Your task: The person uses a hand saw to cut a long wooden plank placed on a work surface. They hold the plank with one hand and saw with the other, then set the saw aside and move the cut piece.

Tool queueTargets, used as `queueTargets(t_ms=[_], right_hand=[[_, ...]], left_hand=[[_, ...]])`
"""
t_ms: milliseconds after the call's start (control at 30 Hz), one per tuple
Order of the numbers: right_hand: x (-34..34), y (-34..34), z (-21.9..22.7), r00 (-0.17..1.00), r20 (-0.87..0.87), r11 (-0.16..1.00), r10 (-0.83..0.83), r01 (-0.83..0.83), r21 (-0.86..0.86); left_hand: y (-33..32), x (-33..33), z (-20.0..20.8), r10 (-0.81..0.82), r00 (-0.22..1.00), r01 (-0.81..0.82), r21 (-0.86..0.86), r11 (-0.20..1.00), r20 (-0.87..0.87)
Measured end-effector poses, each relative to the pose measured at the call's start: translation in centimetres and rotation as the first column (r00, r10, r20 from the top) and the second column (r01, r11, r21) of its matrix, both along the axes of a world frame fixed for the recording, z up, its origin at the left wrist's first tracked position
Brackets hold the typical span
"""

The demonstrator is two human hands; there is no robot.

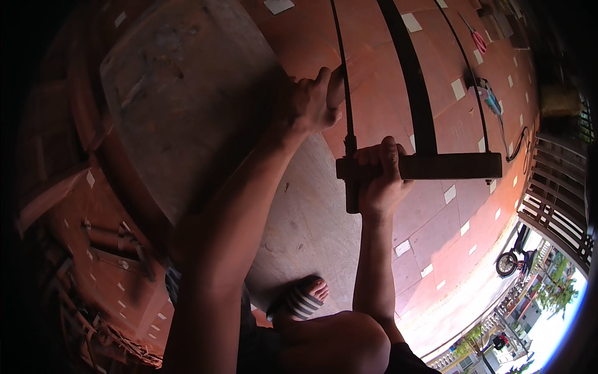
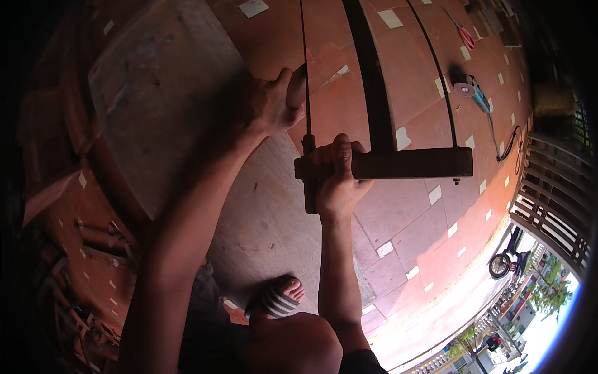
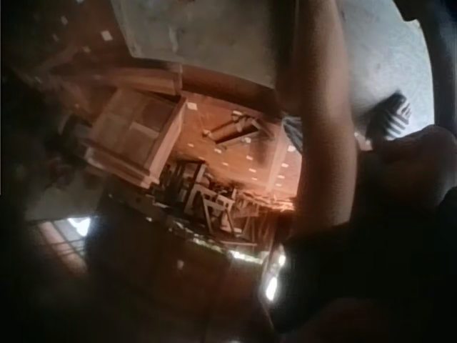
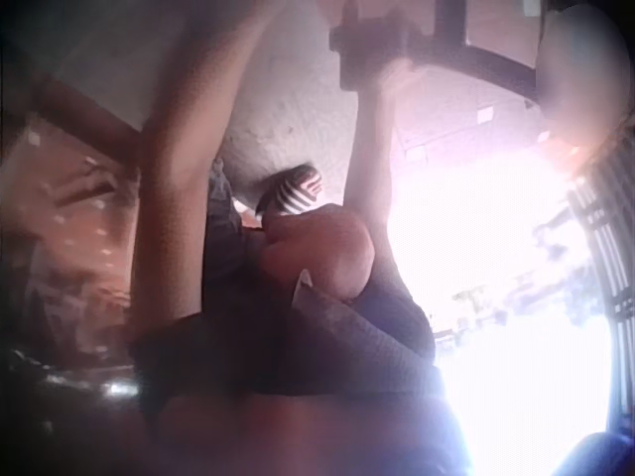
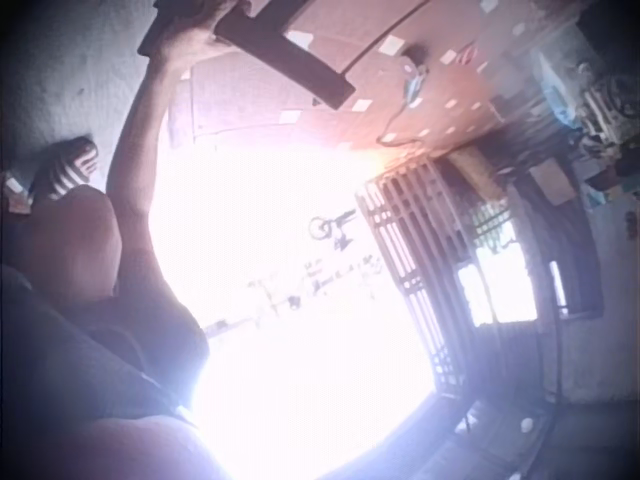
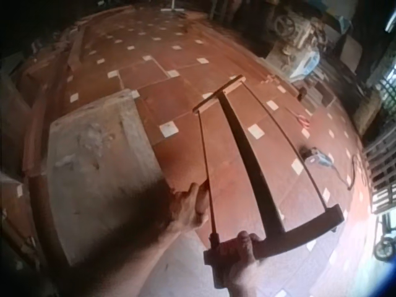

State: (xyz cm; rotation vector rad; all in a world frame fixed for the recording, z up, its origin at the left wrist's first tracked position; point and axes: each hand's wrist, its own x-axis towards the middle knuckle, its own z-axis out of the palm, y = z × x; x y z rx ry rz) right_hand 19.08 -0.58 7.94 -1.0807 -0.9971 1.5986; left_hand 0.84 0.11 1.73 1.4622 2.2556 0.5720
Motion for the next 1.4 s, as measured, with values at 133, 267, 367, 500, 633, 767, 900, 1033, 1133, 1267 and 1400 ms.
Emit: queueTargets(t_ms=[133, 267, 367, 500, 633, 767, 900, 1033, 1133, 1267, 1400], right_hand=[[-0.3, 0.0, 0.2, 0.995, 0.093, 0.999, 0.034, -0.035, 0.002], [-0.4, -0.4, -0.3, 0.998, -0.032, 0.998, 0.052, -0.051, 0.027], [0.1, 1.1, 1.2, 0.977, -0.138, 0.986, 0.165, -0.158, 0.062], [1.4, -0.3, 8.3, 0.994, -0.060, 0.992, 0.088, -0.082, 0.091], [9.2, -3.5, 12.2, 0.984, -0.156, 0.977, 0.082, -0.048, 0.207], [16.1, -7.6, 15.0, 1.000, 0.001, 0.955, 0.025, -0.024, 0.296], [21.3, -12.1, 15.6, 0.979, 0.189, 0.957, -0.080, 0.022, 0.290], [22.6, -14.7, 16.3, 0.944, 0.285, 0.981, -0.166, 0.129, 0.142], [23.4, -15.3, 14.6, 0.920, 0.347, 0.982, -0.184, 0.157, 0.103], [23.2, -15.0, 15.9, 0.916, 0.322, 0.971, -0.237, 0.215, 0.104], [22.9, -14.2, 14.5, 0.939, 0.231, 0.967, -0.255, 0.242, 0.081]], left_hand=[[-0.5, -0.3, -0.4, 0.003, 1.000, -0.002, 0.054, 0.999, -0.023], [-0.4, -0.4, -0.2, 0.011, 1.000, -0.011, 0.021, 1.000, -0.029], [-0.1, -0.3, 0.9, 0.000, 1.000, 0.002, -0.101, 0.995, 0.019], [-0.3, 0.0, 1.3, 0.007, 0.998, -0.015, -0.142, 0.990, -0.059], [-0.4, -0.6, -0.7, -0.006, 0.991, -0.005, -0.083, 0.997, -0.133], [0.2, -0.7, -1.6, 0.015, 0.999, -0.012, -0.059, 0.998, 0.035], [0.3, -1.1, -1.1, 0.019, 0.999, -0.017, 0.062, 0.998, -0.039], [0.0, -2.7, -0.7, 0.024, 0.994, -0.020, 0.040, 0.999, -0.103], [-0.1, -3.2, -0.2, 0.039, 0.990, -0.046, -0.051, 0.998, -0.137], [-1.0, -2.2, 3.2, 0.039, 0.983, -0.045, -0.029, 0.999, -0.182], [-1.7, -3.9, 2.9, 0.090, 0.982, -0.076, 0.091, 0.993, -0.168]])
